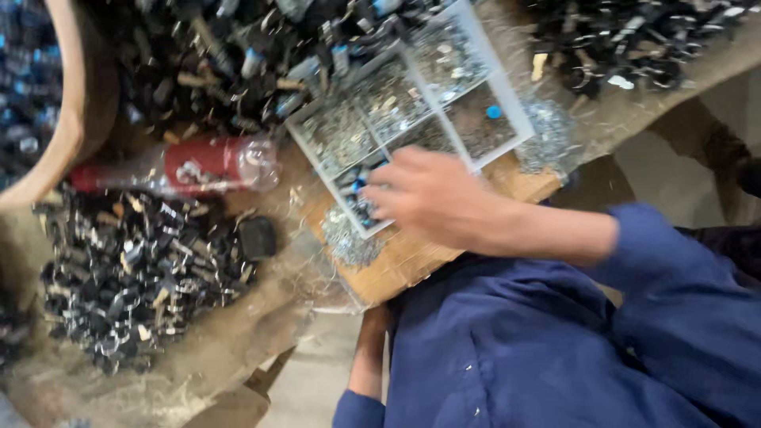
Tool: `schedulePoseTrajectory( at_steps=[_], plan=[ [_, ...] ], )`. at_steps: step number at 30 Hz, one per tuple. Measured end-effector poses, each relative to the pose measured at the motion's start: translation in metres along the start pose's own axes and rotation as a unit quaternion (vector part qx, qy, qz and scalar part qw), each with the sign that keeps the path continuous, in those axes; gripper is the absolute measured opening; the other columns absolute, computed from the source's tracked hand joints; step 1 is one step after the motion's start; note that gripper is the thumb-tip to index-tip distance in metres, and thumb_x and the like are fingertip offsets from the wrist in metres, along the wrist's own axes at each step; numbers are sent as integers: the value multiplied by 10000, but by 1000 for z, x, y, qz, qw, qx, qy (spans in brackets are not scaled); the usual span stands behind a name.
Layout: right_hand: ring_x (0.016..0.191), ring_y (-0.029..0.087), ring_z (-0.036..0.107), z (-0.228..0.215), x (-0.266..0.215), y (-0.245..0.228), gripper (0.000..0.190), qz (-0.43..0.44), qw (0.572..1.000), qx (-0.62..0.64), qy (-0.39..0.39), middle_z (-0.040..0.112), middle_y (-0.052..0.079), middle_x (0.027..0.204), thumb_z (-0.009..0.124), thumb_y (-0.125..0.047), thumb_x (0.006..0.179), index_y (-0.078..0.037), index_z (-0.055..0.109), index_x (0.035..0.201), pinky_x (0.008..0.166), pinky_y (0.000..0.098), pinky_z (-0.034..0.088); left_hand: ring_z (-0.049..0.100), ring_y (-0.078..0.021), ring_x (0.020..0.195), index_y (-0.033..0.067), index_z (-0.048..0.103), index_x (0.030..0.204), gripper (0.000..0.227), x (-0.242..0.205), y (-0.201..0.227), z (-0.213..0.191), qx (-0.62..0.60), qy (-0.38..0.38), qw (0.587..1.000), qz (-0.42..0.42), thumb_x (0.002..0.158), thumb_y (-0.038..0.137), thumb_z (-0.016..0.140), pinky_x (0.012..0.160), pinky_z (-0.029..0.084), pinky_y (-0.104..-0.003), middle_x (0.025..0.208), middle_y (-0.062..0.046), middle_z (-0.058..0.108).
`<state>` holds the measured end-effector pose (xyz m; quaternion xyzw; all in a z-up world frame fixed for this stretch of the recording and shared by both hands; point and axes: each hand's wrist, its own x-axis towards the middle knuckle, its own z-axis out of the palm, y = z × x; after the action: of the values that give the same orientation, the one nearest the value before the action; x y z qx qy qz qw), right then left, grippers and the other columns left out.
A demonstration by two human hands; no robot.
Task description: The person assembles small metal key cylinders by inserting pins into a blue-capped housing, then attaches a black key blade to the assembled unit. The person repeats this process multiple times, placing finished units into a compartmentalized tray.
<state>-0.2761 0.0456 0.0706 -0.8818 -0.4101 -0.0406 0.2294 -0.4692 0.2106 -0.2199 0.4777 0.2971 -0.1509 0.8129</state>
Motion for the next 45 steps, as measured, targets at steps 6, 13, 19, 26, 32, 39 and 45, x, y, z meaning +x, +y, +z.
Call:
schedulePoseTrajectory(
  at_steps=[6, 13, 19, 26, 32, 39, 45],
  plan=[
    [989, 258, 609, 18, 14, -4, 161, -2, 996, -35, -79, 589, 84, 1007, 647, -185, 840, -109, 686, 977, 721, 377, 560, 477, -261, 1389, 33, 354, 1547, 650, -15, -8, -2, 105, 32, 988, 105, 1021, 337, 585, 1151, 401, -444, 1531, -140, 481],
    [1024, 277, 621, 16, 11, 12, 155, -63, 994, -61, -73, 600, 87, 1027, 671, -178, 836, -85, 655, 960, 764, 375, 573, 527, -331, 1373, -16, 556, 1419, 501, -38, -16, 5, 295, 89, 937, 167, 1008, 268, 586, 1125, 400, -450, 1452, -188, 595],
    [1028, 320, 642, -14, -5, 40, 475, -87, 991, 97, -18, 629, 137, 1086, 747, -20, 835, -34, 626, 1295, 872, 436, 570, 670, -407, 1015, 14, 685, 1141, 414, -109, 65, 52, 696, 113, 706, 62, 950, 378, 637, 851, 525, -511, 1087, -221, 718],
    [1044, 171, 708, -55, -64, 105, 381, 219, 724, 650, 71, 670, 90, 1109, 662, 102, 1012, 13, 632, 1381, 1047, 308, 619, 737, -265, 943, 125, 711, 1016, 108, -164, 213, 172, 477, -115, 804, 336, 998, 224, 671, 843, 577, -388, 1060, -59, 759],
    [1038, 196, 717, -32, -79, 122, 225, 247, 644, 717, 98, 702, 136, 1111, 635, 141, 1061, 45, 644, 1264, 1040, 351, 632, 565, -290, 959, 109, 735, 952, 109, -52, 242, 233, 690, 73, 579, 428, 893, 200, 730, 846, 473, -422, 944, -50, 652],
    [1022, 173, 715, -15, -67, 107, 167, 300, 672, 670, 100, 694, 93, 1117, 640, 83, 1041, 15, 607, 1190, 959, 352, 659, 571, -269, 947, 62, 733, 1063, 121, -42, 239, 234, 586, 102, 659, 460, 948, 95, 751, 863, 480, -387, 1018, -47, 688],
    [1178, 169, 679, -18, -62, 98, 322, 248, 735, 625, 89, 651, 107, 1314, 671, 128, 986, 51, 601, 1291, 1038, 284, 608, 590, -253, 946, 79, 729, 1086, 126, -52, 242, 235, 499, 110, 722, 466, 969, 69, 772, 866, 475, -359, 1040, -42, 711]
  ],
)
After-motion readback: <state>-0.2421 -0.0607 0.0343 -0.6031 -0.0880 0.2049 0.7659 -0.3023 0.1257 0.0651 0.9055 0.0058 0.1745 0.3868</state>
